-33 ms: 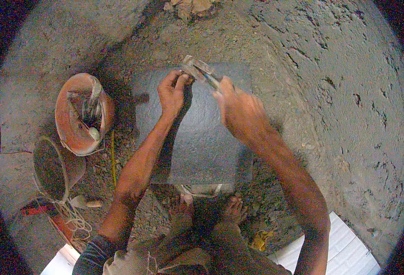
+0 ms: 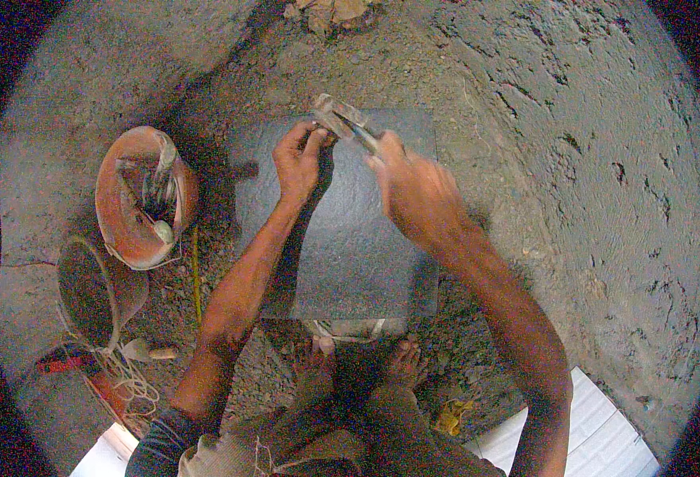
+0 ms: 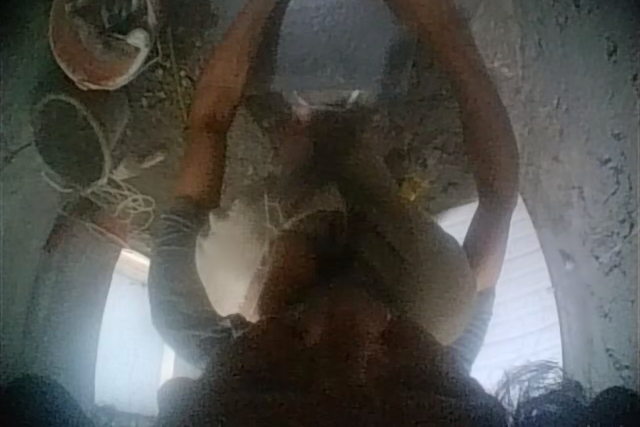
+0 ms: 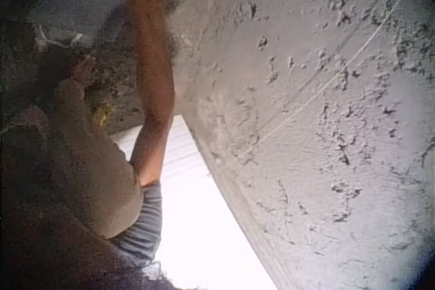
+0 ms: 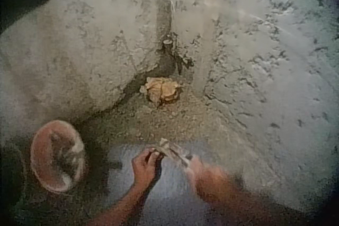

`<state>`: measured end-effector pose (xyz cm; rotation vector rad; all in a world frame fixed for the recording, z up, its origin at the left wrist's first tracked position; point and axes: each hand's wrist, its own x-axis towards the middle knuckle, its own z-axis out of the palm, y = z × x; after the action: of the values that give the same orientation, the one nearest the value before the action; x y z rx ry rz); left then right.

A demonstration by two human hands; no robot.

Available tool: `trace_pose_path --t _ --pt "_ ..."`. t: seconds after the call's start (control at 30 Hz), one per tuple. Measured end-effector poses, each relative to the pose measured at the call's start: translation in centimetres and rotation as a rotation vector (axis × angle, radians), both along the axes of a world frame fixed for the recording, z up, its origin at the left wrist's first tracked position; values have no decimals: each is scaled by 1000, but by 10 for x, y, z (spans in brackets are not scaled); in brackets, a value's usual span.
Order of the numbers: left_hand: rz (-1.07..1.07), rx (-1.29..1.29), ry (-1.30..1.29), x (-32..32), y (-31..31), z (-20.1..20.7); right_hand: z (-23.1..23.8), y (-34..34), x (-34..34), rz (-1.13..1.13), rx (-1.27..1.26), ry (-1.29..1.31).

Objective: The person uses a hammer to tap a small metal object onto a dark square tile, then lifts the tile and places it against a wall, aligning it with a string line and marking the wall with a pencil.

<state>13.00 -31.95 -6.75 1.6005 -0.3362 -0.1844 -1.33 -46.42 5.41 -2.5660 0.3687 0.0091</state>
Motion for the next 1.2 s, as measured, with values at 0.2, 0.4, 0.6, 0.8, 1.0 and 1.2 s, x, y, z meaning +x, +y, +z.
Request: trace_pose_path --t 0.2,0.4,0.6,0.8,1.0,1.2 --pt "-14 41 -43 -1 1 5 5 1 7 63 20 -108" --pt "-14 32 -28 1 4 2 13 1 15 130 -19 -58" --pt "14 92 -51 -2 3 13 15 1 14 73 0 44" --pt "12 75 -51 -1 3 8 16 4 13 97 -16 -23" --pt "-95 356 -218 0 5 14 0 -6 19 136 -81 -4" --pt "84 -51 22 0 1 2 21 4 20 8 -25 18"
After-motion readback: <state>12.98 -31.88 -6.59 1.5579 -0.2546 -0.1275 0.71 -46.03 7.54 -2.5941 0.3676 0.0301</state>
